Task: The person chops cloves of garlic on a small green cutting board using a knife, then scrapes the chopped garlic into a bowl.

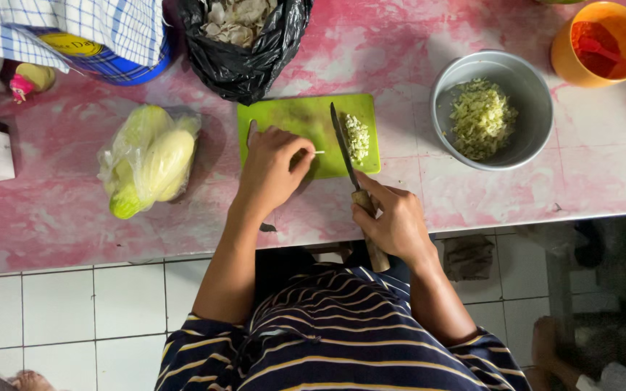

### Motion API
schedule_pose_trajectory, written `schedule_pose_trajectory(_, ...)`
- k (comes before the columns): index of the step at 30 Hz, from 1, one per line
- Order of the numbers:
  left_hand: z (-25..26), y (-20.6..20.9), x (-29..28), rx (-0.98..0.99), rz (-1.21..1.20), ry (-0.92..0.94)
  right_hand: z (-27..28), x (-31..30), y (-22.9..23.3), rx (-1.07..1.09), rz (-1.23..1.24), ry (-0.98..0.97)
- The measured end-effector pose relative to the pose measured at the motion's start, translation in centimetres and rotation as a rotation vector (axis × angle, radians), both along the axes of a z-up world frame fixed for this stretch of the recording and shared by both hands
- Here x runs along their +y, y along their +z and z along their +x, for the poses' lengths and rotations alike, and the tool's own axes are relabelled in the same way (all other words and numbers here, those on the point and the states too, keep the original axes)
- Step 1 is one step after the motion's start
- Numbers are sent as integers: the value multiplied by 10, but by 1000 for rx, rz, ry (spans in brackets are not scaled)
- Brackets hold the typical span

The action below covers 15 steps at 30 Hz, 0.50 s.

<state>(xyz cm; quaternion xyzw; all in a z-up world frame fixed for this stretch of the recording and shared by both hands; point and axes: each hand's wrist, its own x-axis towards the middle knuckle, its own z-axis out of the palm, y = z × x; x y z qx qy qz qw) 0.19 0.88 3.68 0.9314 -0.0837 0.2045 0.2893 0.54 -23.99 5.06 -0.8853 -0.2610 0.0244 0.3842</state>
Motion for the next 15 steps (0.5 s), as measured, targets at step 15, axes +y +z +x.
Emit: schedule_pose_trajectory(15,-6,-21,8,-12,-64,5,-8,20,2,44,-34,20)
